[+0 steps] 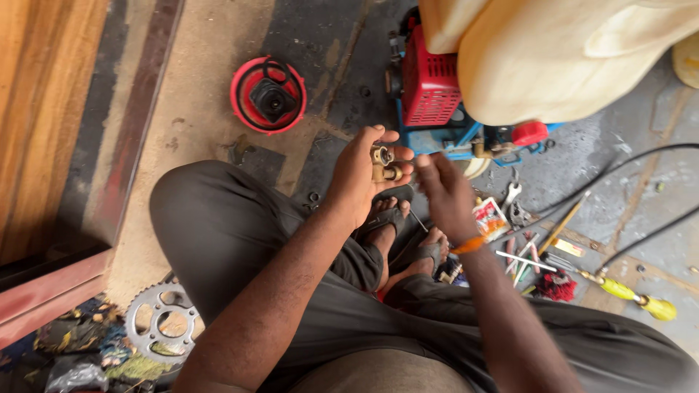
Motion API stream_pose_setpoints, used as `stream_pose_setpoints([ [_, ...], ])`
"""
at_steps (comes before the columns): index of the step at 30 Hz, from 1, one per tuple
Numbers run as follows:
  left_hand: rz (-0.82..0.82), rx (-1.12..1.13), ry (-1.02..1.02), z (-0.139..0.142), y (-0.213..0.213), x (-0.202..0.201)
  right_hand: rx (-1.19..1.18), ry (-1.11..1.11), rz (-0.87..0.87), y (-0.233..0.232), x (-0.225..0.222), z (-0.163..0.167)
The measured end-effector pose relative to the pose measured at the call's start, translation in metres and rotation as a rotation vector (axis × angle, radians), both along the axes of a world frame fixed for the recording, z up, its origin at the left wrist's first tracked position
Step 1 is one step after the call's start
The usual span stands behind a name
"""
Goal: The person sits on the floor and works on a brass carburetor removed from a small engine sprayer. They unscrew and remove fittings from the carburetor using a T-handle tool, then wipe the carburetor and small metal parts clean with a blue rag.
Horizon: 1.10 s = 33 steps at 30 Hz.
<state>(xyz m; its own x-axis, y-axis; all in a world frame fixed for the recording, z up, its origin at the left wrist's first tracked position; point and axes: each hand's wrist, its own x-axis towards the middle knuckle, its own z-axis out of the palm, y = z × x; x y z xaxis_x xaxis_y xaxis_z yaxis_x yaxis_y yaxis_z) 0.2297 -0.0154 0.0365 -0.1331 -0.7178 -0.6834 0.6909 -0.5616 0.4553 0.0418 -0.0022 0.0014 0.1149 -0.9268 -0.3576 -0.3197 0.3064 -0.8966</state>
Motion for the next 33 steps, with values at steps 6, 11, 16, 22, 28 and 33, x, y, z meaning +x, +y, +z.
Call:
stream_pose_setpoints([
  [6,-0.219,-0.143,-0.251,0.006,0.011,-0.022,-0.54,0.484,0.336,0.021,0.002,0.086],
  [11,-0.319,-0.24,-0.225,-0.004,0.023,-0.028,-0.618,0.62,0.426,0.028,0.011,0.098],
  [16,-0.391,-0.268,-0.244,-0.01,0.03,-0.031,-0.657,0.725,0.448,0.037,0.008,0.095],
  [22,-0.422,-0.166,-0.224,-0.009,0.038,-0.03,-0.791,0.813,0.362,0.054,0.015,0.085],
  [28,-0.44,-0.172,-0.208,-0.004,0.041,-0.031,-0.775,0.82,0.347,0.061,0.014,0.082],
  [33,-0.512,-0.232,-0.186,0.007,0.039,-0.026,-0.664,0.703,0.339,0.065,0.007,0.093],
])
